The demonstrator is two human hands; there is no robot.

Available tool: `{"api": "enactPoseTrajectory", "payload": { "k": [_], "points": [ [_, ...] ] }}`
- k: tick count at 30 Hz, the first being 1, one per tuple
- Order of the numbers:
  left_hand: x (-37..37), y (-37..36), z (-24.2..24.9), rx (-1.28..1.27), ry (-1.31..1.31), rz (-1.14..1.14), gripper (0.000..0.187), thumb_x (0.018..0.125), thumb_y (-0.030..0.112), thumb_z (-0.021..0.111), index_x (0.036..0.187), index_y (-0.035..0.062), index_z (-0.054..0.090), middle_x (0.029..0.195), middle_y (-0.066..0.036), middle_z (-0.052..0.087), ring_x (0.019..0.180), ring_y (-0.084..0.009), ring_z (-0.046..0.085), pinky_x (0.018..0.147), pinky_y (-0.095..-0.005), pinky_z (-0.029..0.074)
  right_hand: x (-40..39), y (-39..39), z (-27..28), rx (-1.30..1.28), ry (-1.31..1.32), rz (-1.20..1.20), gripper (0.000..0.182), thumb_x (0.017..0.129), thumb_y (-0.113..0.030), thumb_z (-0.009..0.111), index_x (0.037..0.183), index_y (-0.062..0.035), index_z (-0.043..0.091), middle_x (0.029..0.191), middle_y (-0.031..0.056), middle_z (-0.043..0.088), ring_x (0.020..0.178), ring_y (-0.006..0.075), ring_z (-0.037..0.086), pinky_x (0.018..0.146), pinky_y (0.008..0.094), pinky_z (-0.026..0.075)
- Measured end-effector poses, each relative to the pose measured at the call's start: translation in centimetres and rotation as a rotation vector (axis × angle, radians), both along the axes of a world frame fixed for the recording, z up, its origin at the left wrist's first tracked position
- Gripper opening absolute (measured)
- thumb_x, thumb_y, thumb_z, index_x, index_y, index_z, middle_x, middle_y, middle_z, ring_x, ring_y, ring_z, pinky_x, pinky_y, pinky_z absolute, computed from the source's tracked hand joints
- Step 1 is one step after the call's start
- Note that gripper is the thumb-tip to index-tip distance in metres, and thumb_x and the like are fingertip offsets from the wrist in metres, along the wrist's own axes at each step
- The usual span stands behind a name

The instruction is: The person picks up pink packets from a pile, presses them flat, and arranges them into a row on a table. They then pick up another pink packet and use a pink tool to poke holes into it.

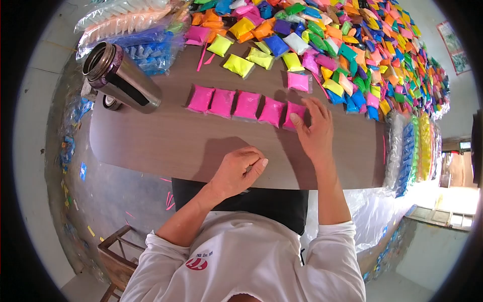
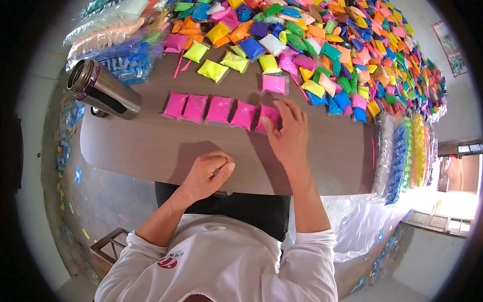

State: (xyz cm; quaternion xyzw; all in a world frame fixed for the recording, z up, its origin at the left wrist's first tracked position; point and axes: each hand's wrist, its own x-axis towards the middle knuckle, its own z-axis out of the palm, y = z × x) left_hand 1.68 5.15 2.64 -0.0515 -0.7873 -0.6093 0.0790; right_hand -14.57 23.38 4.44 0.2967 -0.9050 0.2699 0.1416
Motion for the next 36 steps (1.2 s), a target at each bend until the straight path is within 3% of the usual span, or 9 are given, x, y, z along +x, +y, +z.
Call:
{"api": "enactPoseTrajectory", "payload": {
  "k": [4, 8, 17, 20, 26, 29, 32, 36],
  "points": [
    [-0.1, 0.1, 0.1, -0.003, 0.024, 0.013, 0.019, 0.097, 0.013, 0.064, 0.088, -0.0035, 0.064, 0.085, -0.016, 0.065, 0.075, -0.0333, 0.061, 0.068, -0.0385, 0.050, 0.8, -1.7, -0.7, 0.101, 0.018, 0.190, 0.051, 0.096, -0.039, 0.063, 0.138, -0.0095, 0.057, 0.142, 0.0220, 0.052, 0.134, 0.0426, 0.046, 0.109, 0.0519, 0.037],
    [-0.1, -0.1, 0.1, -0.023, 0.036, -0.004, 0.019, 0.098, 0.013, 0.062, 0.089, -0.0043, 0.063, 0.087, -0.014, 0.066, 0.075, -0.0294, 0.061, 0.068, -0.0360, 0.049, 0.8, -3.3, -2.0, 0.168, 0.001, 0.255, 0.049, 0.102, -0.040, 0.052, 0.143, -0.0120, 0.054, 0.150, 0.0208, 0.046, 0.141, 0.0424, 0.039, 0.114, 0.0550, 0.031],
    [0.0, -0.1, -0.2, -0.026, 0.028, -0.001, 0.019, 0.098, 0.014, 0.063, 0.090, -0.0033, 0.065, 0.088, -0.014, 0.066, 0.076, -0.0309, 0.062, 0.068, -0.0376, 0.051, 0.1, -5.8, -1.7, 0.209, 0.048, 0.359, 0.045, 0.103, -0.034, 0.051, 0.141, -0.0104, 0.055, 0.149, 0.0179, 0.047, 0.141, 0.0409, 0.040, 0.113, 0.0537, 0.033],
    [-0.1, -0.2, -0.4, -0.048, 0.030, -0.013, 0.019, 0.097, 0.014, 0.063, 0.089, -0.0030, 0.065, 0.089, -0.014, 0.066, 0.077, -0.0316, 0.063, 0.068, -0.0380, 0.051, 0.1, -6.5, -1.8, 0.152, 0.071, 0.359, 0.040, 0.100, -0.029, 0.056, 0.135, -0.0085, 0.059, 0.144, 0.0169, 0.053, 0.136, 0.0400, 0.045, 0.110, 0.0540, 0.035],
    [0.0, -0.3, -0.3, -0.040, 0.049, -0.017, 0.020, 0.097, 0.014, 0.063, 0.087, -0.0027, 0.065, 0.090, -0.014, 0.067, 0.079, -0.0325, 0.063, 0.070, -0.0392, 0.052, -2.4, -11.5, 3.4, -0.034, 0.059, 0.309, 0.019, 0.090, -0.014, 0.066, 0.107, -0.0044, 0.066, 0.102, 0.0139, 0.069, 0.103, 0.0361, 0.063, 0.092, 0.0467, 0.048],
    [0.1, -0.3, -0.4, -0.038, 0.059, -0.007, 0.018, 0.097, 0.013, 0.063, 0.087, -0.0028, 0.065, 0.091, -0.014, 0.067, 0.079, -0.0324, 0.063, 0.069, -0.0393, 0.053, -5.0, -16.7, 4.8, -0.140, 0.202, 0.473, 0.017, 0.087, -0.014, 0.067, 0.101, -0.0045, 0.065, 0.094, 0.0141, 0.068, 0.094, 0.0366, 0.065, 0.083, 0.0459, 0.051],
    [0.2, -0.4, -0.1, 0.010, 0.033, -0.019, 0.016, 0.096, 0.012, 0.063, 0.089, -0.0026, 0.066, 0.092, -0.015, 0.066, 0.079, -0.0321, 0.063, 0.067, -0.0392, 0.053, -7.2, -22.3, 4.6, -0.022, 0.184, 0.446, 0.028, 0.086, -0.013, 0.069, 0.113, -0.0051, 0.067, 0.106, 0.0178, 0.070, 0.099, 0.0376, 0.065, 0.087, 0.0475, 0.052],
    [0.3, -0.4, -0.8, 0.006, 0.056, -0.023, 0.014, 0.096, 0.011, 0.064, 0.092, -0.0021, 0.068, 0.093, -0.016, 0.066, 0.079, -0.0319, 0.063, 0.065, -0.0390, 0.053, -9.8, -28.3, 2.3, 0.016, 0.141, 0.417, 0.031, 0.085, -0.020, 0.070, 0.112, -0.0044, 0.067, 0.105, 0.0195, 0.070, 0.099, 0.0380, 0.066, 0.087, 0.0483, 0.053]
  ]
}}
